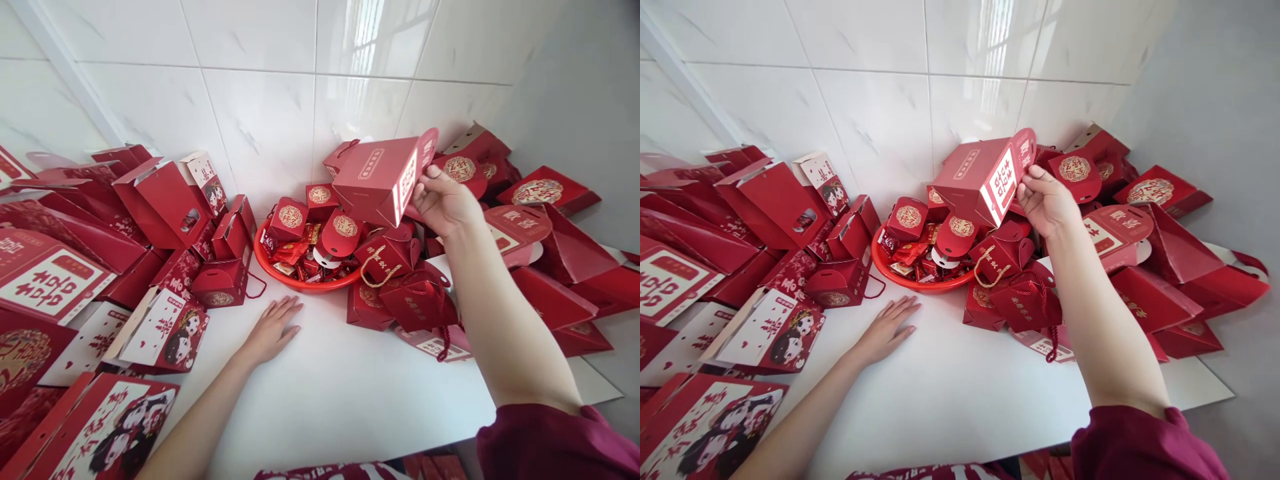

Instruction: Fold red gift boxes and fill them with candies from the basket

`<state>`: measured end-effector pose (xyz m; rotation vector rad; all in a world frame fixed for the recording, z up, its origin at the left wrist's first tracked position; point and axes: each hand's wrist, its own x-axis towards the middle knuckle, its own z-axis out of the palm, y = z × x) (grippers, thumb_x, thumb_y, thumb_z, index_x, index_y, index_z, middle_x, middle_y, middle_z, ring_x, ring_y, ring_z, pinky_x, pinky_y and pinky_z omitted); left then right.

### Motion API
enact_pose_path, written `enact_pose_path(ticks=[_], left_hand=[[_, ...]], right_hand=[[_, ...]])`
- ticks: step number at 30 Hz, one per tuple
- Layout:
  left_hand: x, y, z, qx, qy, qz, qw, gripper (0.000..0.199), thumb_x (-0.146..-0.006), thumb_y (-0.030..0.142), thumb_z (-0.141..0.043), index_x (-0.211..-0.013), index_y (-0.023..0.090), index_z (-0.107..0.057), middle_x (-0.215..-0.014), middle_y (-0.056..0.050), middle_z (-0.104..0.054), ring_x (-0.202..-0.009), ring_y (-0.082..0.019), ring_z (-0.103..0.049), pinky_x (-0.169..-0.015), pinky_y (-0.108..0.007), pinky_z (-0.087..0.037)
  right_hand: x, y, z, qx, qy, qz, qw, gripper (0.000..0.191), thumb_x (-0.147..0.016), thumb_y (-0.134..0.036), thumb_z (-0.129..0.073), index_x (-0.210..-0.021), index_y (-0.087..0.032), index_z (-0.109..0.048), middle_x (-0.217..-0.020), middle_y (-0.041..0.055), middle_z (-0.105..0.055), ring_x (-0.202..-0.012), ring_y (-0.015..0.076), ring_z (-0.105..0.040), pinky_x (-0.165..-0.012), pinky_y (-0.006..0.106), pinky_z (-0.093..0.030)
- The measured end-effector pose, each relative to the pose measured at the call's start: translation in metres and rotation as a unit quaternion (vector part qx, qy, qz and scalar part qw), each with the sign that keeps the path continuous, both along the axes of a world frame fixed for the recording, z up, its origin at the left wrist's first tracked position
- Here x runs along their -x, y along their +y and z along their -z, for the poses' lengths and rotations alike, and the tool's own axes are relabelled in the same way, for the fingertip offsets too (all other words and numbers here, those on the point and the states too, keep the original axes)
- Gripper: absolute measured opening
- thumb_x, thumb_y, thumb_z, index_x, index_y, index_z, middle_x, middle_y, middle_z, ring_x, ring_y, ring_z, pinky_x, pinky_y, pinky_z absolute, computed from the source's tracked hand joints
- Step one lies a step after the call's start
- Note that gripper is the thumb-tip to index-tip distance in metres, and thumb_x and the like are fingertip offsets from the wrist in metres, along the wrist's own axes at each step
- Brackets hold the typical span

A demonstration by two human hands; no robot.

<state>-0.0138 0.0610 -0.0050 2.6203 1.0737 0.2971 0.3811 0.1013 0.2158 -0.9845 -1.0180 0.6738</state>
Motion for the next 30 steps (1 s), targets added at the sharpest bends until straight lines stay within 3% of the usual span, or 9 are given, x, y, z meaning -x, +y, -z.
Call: enact_pose_path(ticks=[2,5,8,11,13,16,19,26,30], left_hand=[[-0.002,-0.001,-0.001,0.009,-0.007,-0.001,1.000,0.051,-0.099,0.042,-0.043,-0.149,0.031,-0.038,-0.159,-0.003,-0.033,-0.149,-0.024,-0.027,-0.122,-0.052,-0.022],[-0.003,-0.001,-0.004,0.032,-0.065,-0.003,0.997,0.049,-0.096,0.040,-0.050,-0.144,0.029,-0.047,-0.155,-0.005,-0.040,-0.147,-0.027,-0.031,-0.122,-0.054,-0.022],[0.002,-0.002,-0.017,0.056,-0.132,-0.002,0.990,0.037,-0.095,0.036,-0.051,-0.128,0.027,-0.063,-0.139,-0.006,-0.059,-0.132,-0.026,-0.053,-0.114,-0.046,-0.039],[0.018,-0.007,-0.040,0.054,-0.184,-0.026,0.981,0.032,-0.095,0.033,-0.049,-0.118,0.023,-0.069,-0.122,-0.007,-0.070,-0.107,-0.023,-0.067,-0.094,-0.035,-0.054],[0.029,-0.013,-0.058,0.038,-0.218,-0.061,0.973,0.033,-0.094,0.034,-0.049,-0.117,0.020,-0.068,-0.116,-0.008,-0.071,-0.100,-0.024,-0.068,-0.086,-0.034,-0.055],[0.038,-0.021,-0.077,0.024,-0.310,-0.112,0.944,0.035,-0.098,0.035,-0.043,-0.117,0.017,-0.066,-0.114,-0.010,-0.070,-0.104,-0.025,-0.066,-0.090,-0.035,-0.052],[0.036,-0.026,-0.080,0.060,-0.419,-0.080,0.903,0.043,-0.101,0.038,-0.032,-0.127,0.015,-0.059,-0.117,-0.014,-0.068,-0.109,-0.025,-0.065,-0.095,-0.040,-0.051],[0.024,-0.040,-0.090,-0.158,-0.350,0.044,0.922,0.044,-0.084,0.020,-0.062,-0.127,0.023,-0.059,-0.127,-0.010,-0.063,-0.121,-0.029,-0.057,-0.103,-0.049,-0.045],[0.018,-0.044,-0.095,-0.077,-0.241,0.066,0.965,0.058,-0.083,0.037,-0.069,-0.136,0.023,-0.051,-0.149,-0.013,-0.044,-0.137,-0.034,-0.041,-0.114,-0.053,-0.035]], right_hand=[[0.008,-0.020,-0.016,0.005,0.067,-0.053,0.996,0.020,-0.087,-0.003,-0.054,-0.079,-0.021,-0.056,-0.092,-0.0051,-0.069,-0.074,-0.0009,-0.064,-0.073,0.012,-0.050],[0.029,-0.059,-0.033,-0.058,0.011,-0.102,0.993,0.014,-0.083,-0.010,-0.063,-0.088,-0.024,-0.062,-0.090,-0.0079,-0.069,-0.077,0.0013,-0.065,-0.068,0.015,-0.049],[0.062,-0.097,-0.024,-0.097,-0.093,-0.167,0.977,0.038,-0.080,-0.017,-0.072,-0.114,-0.031,-0.061,-0.082,-0.0065,-0.068,-0.070,0.0090,-0.067,-0.059,0.021,-0.054],[0.101,-0.123,0.023,-0.092,-0.223,-0.237,0.941,0.020,-0.088,-0.010,-0.061,-0.100,-0.025,-0.066,-0.089,0.0018,-0.071,-0.077,0.0155,-0.070,-0.065,0.030,-0.059],[0.126,-0.132,0.068,-0.154,-0.254,-0.251,0.921,0.024,-0.088,-0.004,-0.057,-0.102,-0.022,-0.065,-0.094,0.0047,-0.072,-0.088,0.0183,-0.070,-0.076,0.035,-0.060],[0.150,-0.136,0.130,-0.189,-0.271,-0.238,0.913,0.032,-0.087,0.001,-0.052,-0.108,-0.020,-0.065,-0.102,0.0089,-0.071,-0.099,0.0196,-0.068,-0.083,0.036,-0.058],[0.156,-0.138,0.159,-0.171,-0.299,-0.244,0.907,0.024,-0.086,-0.004,-0.059,-0.104,-0.018,-0.066,-0.099,0.0093,-0.071,-0.098,0.0212,-0.066,-0.085,0.039,-0.056],[0.150,-0.135,0.133,-0.156,-0.354,-0.224,0.894,0.013,-0.090,-0.012,-0.060,-0.096,-0.020,-0.068,-0.094,0.0062,-0.070,-0.090,0.0185,-0.062,-0.082,0.037,-0.051],[0.159,-0.129,0.128,-0.102,-0.422,-0.242,0.868,0.027,-0.087,-0.028,-0.069,-0.113,-0.022,-0.067,-0.136,0.0107,-0.055,-0.129,0.0261,-0.048,-0.107,0.046,-0.041]])
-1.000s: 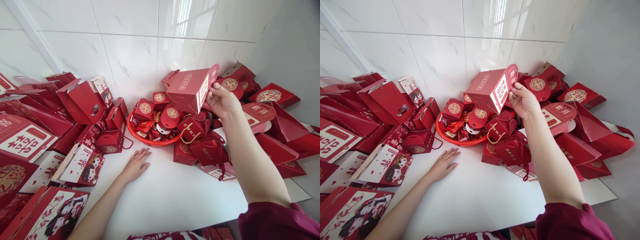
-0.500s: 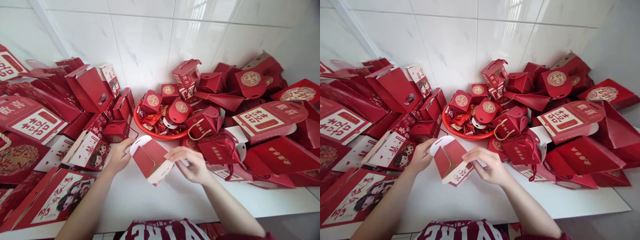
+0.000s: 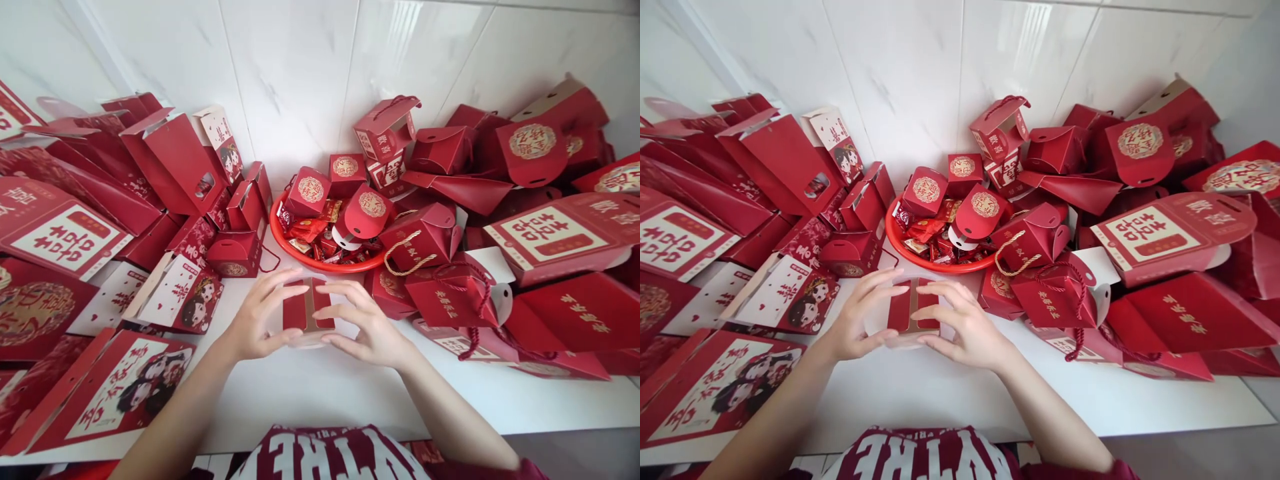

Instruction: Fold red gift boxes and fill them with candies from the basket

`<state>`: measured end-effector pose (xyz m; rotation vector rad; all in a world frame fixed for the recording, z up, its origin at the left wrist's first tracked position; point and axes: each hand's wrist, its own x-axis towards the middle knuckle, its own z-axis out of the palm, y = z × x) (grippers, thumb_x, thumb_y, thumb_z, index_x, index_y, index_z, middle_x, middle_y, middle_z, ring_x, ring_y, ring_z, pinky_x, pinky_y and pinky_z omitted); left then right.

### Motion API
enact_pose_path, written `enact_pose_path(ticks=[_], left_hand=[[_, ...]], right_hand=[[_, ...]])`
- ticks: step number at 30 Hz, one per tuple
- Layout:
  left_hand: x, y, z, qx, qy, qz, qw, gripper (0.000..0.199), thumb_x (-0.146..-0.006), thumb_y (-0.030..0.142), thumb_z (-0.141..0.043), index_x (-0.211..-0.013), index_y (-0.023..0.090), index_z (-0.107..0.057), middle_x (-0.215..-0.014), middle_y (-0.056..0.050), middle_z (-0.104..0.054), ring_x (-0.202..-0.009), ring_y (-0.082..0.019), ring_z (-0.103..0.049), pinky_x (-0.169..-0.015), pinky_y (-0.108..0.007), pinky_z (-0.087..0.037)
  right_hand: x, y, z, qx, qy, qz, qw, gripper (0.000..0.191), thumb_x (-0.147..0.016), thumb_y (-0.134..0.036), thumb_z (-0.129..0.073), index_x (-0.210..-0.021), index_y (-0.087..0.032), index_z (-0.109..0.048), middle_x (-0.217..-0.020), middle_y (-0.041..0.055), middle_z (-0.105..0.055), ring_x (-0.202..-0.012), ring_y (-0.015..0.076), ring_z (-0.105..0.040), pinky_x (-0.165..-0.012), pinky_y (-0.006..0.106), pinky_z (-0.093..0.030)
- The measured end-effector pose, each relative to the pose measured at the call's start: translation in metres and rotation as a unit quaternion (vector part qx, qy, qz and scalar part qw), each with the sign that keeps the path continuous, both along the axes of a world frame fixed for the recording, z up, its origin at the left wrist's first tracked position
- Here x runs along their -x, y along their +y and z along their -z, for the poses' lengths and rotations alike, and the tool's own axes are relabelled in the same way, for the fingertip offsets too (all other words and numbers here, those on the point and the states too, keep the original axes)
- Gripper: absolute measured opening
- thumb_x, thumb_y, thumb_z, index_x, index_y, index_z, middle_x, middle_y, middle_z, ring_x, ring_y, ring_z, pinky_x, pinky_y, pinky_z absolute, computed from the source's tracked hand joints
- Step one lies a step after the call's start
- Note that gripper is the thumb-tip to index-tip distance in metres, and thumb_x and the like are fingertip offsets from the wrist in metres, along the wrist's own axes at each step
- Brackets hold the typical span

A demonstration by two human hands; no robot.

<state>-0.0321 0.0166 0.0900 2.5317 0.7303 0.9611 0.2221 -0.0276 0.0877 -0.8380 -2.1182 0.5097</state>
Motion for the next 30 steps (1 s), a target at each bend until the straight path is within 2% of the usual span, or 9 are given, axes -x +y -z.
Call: enact_pose_path(ticks=[2,4,9,15,18,21,24,27,30], left_hand=[[-0.003,0.002,0.006,0.073,0.048,-0.001,0.996,0.077,-0.077,0.050,-0.074,-0.143,0.023,-0.044,-0.158,-0.015,-0.027,-0.144,-0.036,-0.029,-0.117,-0.054,-0.030],[-0.004,0.006,0.014,0.134,0.072,0.010,0.988,0.093,-0.071,0.057,-0.077,-0.148,0.023,-0.036,-0.161,-0.015,-0.020,-0.148,-0.038,-0.022,-0.119,-0.054,-0.028],[-0.007,0.011,0.026,0.202,0.084,0.055,0.974,0.114,-0.060,0.053,-0.086,-0.152,0.026,-0.025,-0.156,-0.014,-0.029,-0.144,-0.037,-0.029,-0.118,-0.053,-0.031],[-0.010,0.012,0.034,0.204,0.060,0.028,0.977,0.102,-0.063,0.032,-0.084,-0.148,0.027,-0.028,-0.148,-0.013,-0.039,-0.136,-0.034,-0.041,-0.113,-0.050,-0.038],[-0.011,0.013,0.040,0.196,0.061,0.027,0.978,0.103,-0.060,0.030,-0.083,-0.146,0.026,-0.027,-0.144,-0.013,-0.041,-0.131,-0.033,-0.044,-0.111,-0.050,-0.039],[-0.010,0.012,0.043,0.199,0.077,0.019,0.977,0.102,-0.059,0.031,-0.082,-0.145,0.025,-0.028,-0.140,-0.014,-0.043,-0.127,-0.033,-0.047,-0.108,-0.049,-0.042],[-0.010,0.011,0.042,0.198,0.081,0.022,0.977,0.099,-0.060,0.028,-0.079,-0.145,0.024,-0.028,-0.140,-0.014,-0.041,-0.127,-0.033,-0.047,-0.108,-0.048,-0.041],[-0.011,0.010,0.040,0.194,0.081,0.022,0.977,0.096,-0.062,0.026,-0.076,-0.145,0.024,-0.027,-0.139,-0.014,-0.041,-0.126,-0.032,-0.047,-0.108,-0.047,-0.041],[-0.012,0.009,0.039,0.188,0.084,0.024,0.978,0.095,-0.062,0.024,-0.074,-0.145,0.023,-0.028,-0.136,-0.014,-0.042,-0.124,-0.031,-0.048,-0.107,-0.046,-0.042]], right_hand=[[0.005,0.003,0.006,0.021,-0.028,-0.015,0.999,0.036,-0.087,-0.034,-0.069,-0.121,-0.025,-0.065,-0.149,0.0102,-0.042,-0.140,0.0277,-0.036,-0.113,0.049,-0.036],[0.008,0.004,0.015,0.035,-0.043,-0.021,0.998,0.041,-0.087,-0.038,-0.069,-0.125,-0.026,-0.062,-0.154,0.0097,-0.036,-0.144,0.0279,-0.029,-0.115,0.050,-0.033],[0.008,0.002,0.034,0.017,-0.071,-0.007,0.997,0.052,-0.082,-0.047,-0.072,-0.127,-0.025,-0.061,-0.159,0.0116,-0.026,-0.149,0.0308,-0.020,-0.117,0.053,-0.030],[0.014,0.001,0.045,-0.067,-0.091,0.026,0.993,0.025,-0.092,-0.034,-0.062,-0.111,-0.019,-0.060,-0.144,0.0160,-0.048,-0.142,0.0278,-0.036,-0.113,0.051,-0.036],[0.012,0.000,0.045,-0.126,-0.044,0.042,0.990,0.016,-0.090,-0.029,-0.064,-0.101,-0.019,-0.058,-0.129,0.0145,-0.059,-0.130,0.0268,-0.049,-0.108,0.049,-0.041],[0.002,-0.001,0.041,-0.166,0.016,0.156,0.974,0.011,-0.088,-0.022,-0.064,-0.083,-0.020,-0.055,-0.091,0.0064,-0.066,-0.098,0.0219,-0.061,-0.089,0.041,-0.047],[-0.006,-0.001,0.037,-0.104,-0.022,0.279,0.954,0.030,-0.091,-0.023,-0.062,-0.065,-0.019,-0.047,-0.062,-0.0012,-0.053,-0.068,0.0148,-0.052,-0.072,0.032,-0.038],[-0.006,0.000,0.037,-0.028,-0.099,0.287,0.952,0.042,-0.094,-0.035,-0.059,-0.058,-0.018,-0.044,-0.055,-0.0028,-0.049,-0.058,0.0120,-0.045,-0.067,0.031,-0.031],[0.002,-0.004,0.036,-0.004,-0.152,0.299,0.942,0.047,-0.093,-0.045,-0.057,-0.057,-0.018,-0.045,-0.055,-0.0020,-0.052,-0.056,0.0121,-0.045,-0.067,0.031,-0.029]])
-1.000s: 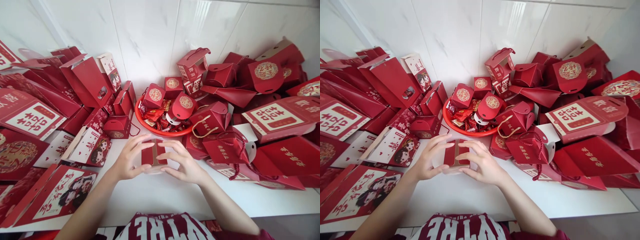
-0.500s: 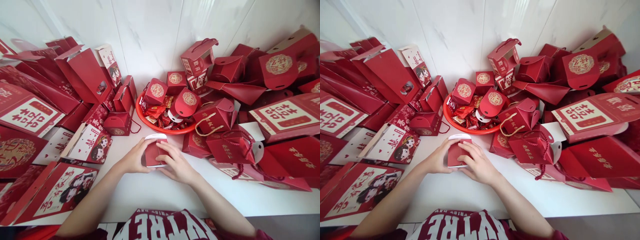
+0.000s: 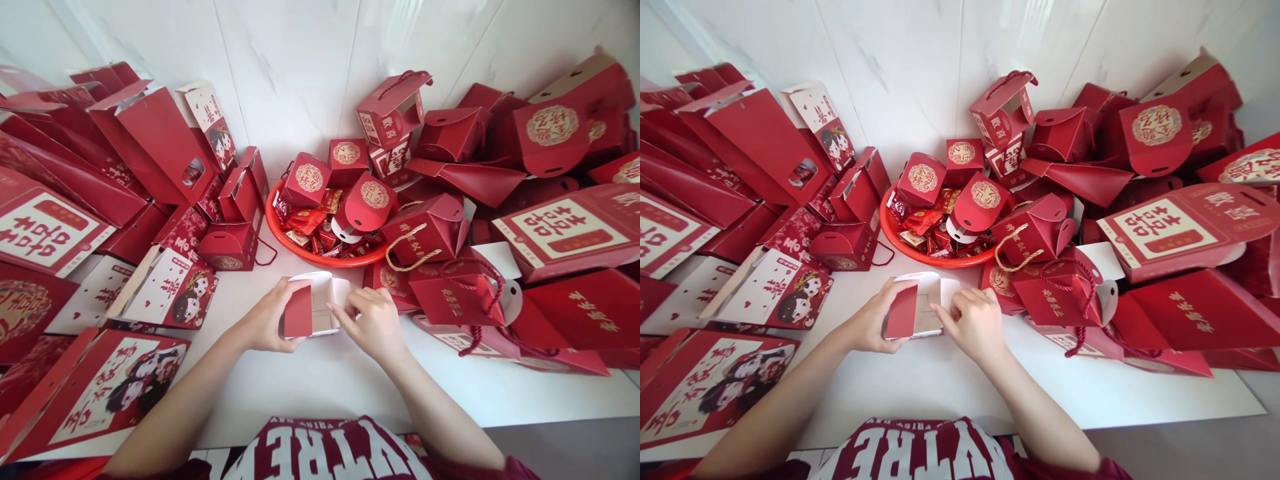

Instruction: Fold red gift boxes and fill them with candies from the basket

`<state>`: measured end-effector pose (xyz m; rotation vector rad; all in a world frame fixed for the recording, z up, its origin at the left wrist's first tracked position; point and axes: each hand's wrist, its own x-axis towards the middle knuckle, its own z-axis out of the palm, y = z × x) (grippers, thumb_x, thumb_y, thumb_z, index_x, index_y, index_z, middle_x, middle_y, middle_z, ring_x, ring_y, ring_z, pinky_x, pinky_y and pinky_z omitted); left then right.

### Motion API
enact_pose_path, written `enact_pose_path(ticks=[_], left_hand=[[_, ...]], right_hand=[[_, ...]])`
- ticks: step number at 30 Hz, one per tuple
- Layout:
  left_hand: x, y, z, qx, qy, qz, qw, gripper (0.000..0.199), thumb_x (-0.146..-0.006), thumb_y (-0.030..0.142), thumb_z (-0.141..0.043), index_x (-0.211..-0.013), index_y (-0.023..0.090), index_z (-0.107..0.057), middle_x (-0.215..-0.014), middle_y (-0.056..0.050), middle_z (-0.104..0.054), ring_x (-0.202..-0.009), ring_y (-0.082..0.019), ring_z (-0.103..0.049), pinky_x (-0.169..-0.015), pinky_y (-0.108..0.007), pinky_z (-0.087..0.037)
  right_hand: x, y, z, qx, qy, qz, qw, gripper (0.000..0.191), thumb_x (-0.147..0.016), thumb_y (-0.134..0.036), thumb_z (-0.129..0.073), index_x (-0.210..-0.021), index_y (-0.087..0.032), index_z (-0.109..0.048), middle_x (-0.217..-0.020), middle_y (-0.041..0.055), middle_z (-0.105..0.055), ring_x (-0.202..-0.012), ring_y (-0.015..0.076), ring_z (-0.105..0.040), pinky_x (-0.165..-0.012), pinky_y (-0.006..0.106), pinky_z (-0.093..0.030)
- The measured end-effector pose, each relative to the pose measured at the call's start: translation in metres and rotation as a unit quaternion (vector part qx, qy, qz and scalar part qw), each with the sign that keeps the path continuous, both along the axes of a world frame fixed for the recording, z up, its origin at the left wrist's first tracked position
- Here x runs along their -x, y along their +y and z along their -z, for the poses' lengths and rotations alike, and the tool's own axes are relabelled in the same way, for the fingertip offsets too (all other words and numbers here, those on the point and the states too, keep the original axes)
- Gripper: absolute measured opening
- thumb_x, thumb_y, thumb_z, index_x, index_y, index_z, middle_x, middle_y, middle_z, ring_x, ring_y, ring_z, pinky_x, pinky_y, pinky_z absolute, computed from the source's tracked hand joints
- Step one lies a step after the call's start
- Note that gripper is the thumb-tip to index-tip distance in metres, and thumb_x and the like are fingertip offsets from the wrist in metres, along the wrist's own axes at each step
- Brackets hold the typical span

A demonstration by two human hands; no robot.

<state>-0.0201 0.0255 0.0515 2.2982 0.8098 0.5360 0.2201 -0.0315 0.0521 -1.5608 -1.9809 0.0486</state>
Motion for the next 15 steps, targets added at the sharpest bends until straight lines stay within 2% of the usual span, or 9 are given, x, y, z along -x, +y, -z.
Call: enact_pose_path(ticks=[5,10,13,15], left_hand=[[-0.0005,-0.0021,-0.0032,0.002,0.030,0.014,0.999,0.100,-0.064,0.026,-0.074,-0.151,0.027,-0.025,-0.137,-0.013,-0.039,-0.126,-0.032,-0.046,-0.108,-0.045,-0.042],[0.0011,-0.0041,-0.0049,-0.007,0.059,0.015,0.998,0.103,-0.065,0.028,-0.076,-0.153,0.031,-0.024,-0.133,-0.012,-0.039,-0.125,-0.032,-0.047,-0.106,-0.046,-0.044],[0.0011,-0.0054,-0.0034,-0.027,0.068,0.052,0.996,0.103,-0.058,0.027,-0.081,-0.149,0.037,-0.034,-0.133,-0.011,-0.039,-0.129,-0.036,-0.041,-0.104,-0.049,-0.046],[0.0006,-0.0061,-0.0019,-0.038,0.061,0.069,0.995,0.104,-0.056,0.027,-0.083,-0.148,0.039,-0.037,-0.134,-0.011,-0.039,-0.132,-0.038,-0.036,-0.103,-0.051,-0.046]], right_hand=[[0.0106,-0.0072,-0.0044,0.023,-0.056,0.043,0.997,0.042,-0.096,-0.037,-0.052,-0.058,-0.019,-0.048,-0.058,-0.0004,-0.055,-0.051,0.0115,-0.044,-0.066,0.031,-0.028],[0.0078,-0.0061,-0.0080,0.026,-0.068,0.010,0.997,0.039,-0.096,-0.040,-0.051,-0.064,-0.019,-0.049,-0.063,0.0013,-0.057,-0.062,0.0145,-0.053,-0.068,0.030,-0.030],[0.0072,-0.0090,-0.0088,0.080,-0.049,0.016,0.995,0.036,-0.093,-0.042,-0.054,-0.066,-0.020,-0.046,-0.062,-0.0010,-0.056,-0.053,0.0127,-0.049,-0.056,0.027,-0.026],[0.0082,-0.0116,-0.0077,0.127,-0.026,0.030,0.991,0.026,-0.091,-0.034,-0.054,-0.070,-0.021,-0.046,-0.060,-0.0026,-0.054,-0.048,0.0123,-0.048,-0.051,0.026,-0.022]])
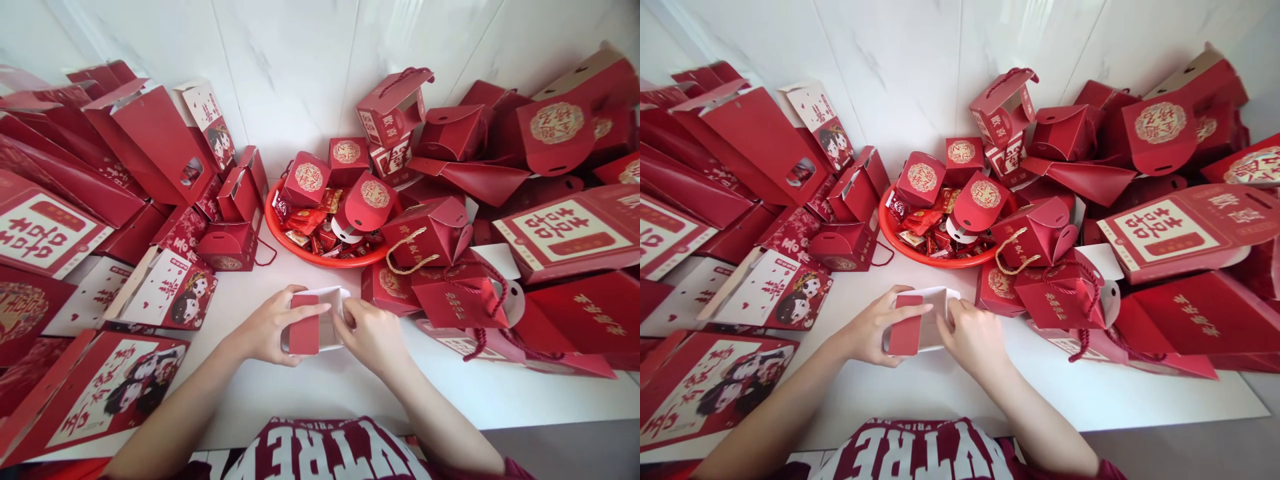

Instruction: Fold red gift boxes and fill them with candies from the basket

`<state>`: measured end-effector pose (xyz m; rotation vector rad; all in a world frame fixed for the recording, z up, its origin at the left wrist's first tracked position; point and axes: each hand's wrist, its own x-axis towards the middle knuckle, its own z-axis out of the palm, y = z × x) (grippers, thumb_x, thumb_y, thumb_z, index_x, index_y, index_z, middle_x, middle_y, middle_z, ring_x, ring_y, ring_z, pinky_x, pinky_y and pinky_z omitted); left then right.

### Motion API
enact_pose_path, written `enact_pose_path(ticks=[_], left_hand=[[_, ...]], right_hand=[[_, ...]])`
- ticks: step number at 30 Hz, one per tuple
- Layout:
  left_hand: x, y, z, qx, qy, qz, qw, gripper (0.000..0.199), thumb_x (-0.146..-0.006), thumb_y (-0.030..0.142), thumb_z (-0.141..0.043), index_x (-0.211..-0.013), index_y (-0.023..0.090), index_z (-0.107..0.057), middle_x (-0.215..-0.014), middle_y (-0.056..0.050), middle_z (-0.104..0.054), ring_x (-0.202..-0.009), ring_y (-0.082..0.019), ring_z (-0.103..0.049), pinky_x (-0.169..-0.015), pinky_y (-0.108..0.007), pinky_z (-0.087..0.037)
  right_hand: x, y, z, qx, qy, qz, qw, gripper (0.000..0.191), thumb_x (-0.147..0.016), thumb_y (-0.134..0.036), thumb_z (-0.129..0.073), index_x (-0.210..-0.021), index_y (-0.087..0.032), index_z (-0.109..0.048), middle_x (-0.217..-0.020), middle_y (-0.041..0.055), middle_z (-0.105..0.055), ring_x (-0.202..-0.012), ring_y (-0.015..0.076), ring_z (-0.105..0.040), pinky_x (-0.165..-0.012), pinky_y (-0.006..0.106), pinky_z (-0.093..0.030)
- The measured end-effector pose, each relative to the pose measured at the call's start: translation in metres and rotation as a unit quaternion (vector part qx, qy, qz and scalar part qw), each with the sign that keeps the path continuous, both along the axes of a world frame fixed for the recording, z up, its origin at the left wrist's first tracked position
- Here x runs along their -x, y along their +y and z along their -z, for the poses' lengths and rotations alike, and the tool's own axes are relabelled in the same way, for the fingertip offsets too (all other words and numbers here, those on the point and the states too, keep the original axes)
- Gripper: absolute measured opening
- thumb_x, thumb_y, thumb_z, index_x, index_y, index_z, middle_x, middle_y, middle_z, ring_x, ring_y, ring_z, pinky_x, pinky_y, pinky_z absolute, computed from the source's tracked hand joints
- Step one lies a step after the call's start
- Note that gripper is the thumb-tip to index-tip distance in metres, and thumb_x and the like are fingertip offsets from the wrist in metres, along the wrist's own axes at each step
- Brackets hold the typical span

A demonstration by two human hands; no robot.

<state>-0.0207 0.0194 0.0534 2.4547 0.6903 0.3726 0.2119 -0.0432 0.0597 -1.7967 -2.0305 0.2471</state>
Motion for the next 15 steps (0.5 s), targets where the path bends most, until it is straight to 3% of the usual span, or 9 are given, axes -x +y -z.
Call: enact_pose_path(ticks=[3,6,10,13,15], left_hand=[[-0.0008,-0.0006,0.0007,0.004,-0.007,-0.002,1.000,0.099,-0.060,0.030,-0.082,-0.148,0.039,-0.036,-0.132,-0.010,-0.040,-0.131,-0.037,-0.038,-0.104,-0.052,-0.045],[-0.0013,-0.0006,-0.0012,0.006,0.010,-0.008,1.000,0.089,-0.063,0.030,-0.080,-0.143,0.038,-0.044,-0.131,-0.010,-0.041,-0.129,-0.035,-0.042,-0.104,-0.050,-0.047],[-0.0015,0.0002,-0.0041,-0.015,0.010,-0.009,1.000,0.078,-0.061,0.036,-0.083,-0.133,0.029,-0.052,-0.148,-0.014,-0.026,-0.137,-0.039,-0.036,-0.102,-0.048,-0.049],[0.0012,0.0011,-0.0042,-0.063,-0.007,-0.004,0.998,0.083,-0.063,0.055,-0.082,-0.133,0.026,-0.049,-0.159,-0.016,-0.009,-0.145,-0.043,-0.022,-0.109,-0.054,-0.041],[0.0053,0.0019,-0.0040,-0.112,-0.033,-0.016,0.993,0.093,-0.059,0.063,-0.082,-0.135,0.025,-0.044,-0.161,-0.018,-0.005,-0.147,-0.045,-0.015,-0.113,-0.060,-0.033]], right_hand=[[0.0016,-0.0013,0.0035,0.054,0.083,-0.019,0.995,0.004,-0.090,-0.021,-0.045,-0.091,-0.021,-0.049,-0.060,-0.0045,-0.053,-0.046,0.0134,-0.051,-0.048,0.024,-0.027],[0.0012,0.0004,0.0055,0.064,0.138,-0.069,0.986,0.020,-0.092,-0.018,-0.038,-0.110,-0.018,-0.047,-0.061,-0.0052,-0.053,-0.045,0.0137,-0.052,-0.049,0.022,-0.034],[-0.0011,0.0015,0.0043,0.039,0.096,-0.088,0.991,0.036,-0.092,-0.016,-0.037,-0.126,-0.018,-0.048,-0.060,-0.0047,-0.055,-0.046,0.0144,-0.053,-0.049,0.023,-0.035],[-0.0017,0.0005,0.0041,0.030,0.082,-0.101,0.991,0.052,-0.090,-0.014,-0.038,-0.141,-0.023,-0.041,-0.062,-0.0053,-0.058,-0.048,0.0139,-0.054,-0.050,0.022,-0.037],[-0.0016,0.0001,0.0050,0.028,0.078,-0.099,0.992,0.059,-0.088,-0.015,-0.039,-0.146,-0.025,-0.036,-0.061,-0.0058,-0.057,-0.047,0.0137,-0.053,-0.050,0.022,-0.038]])
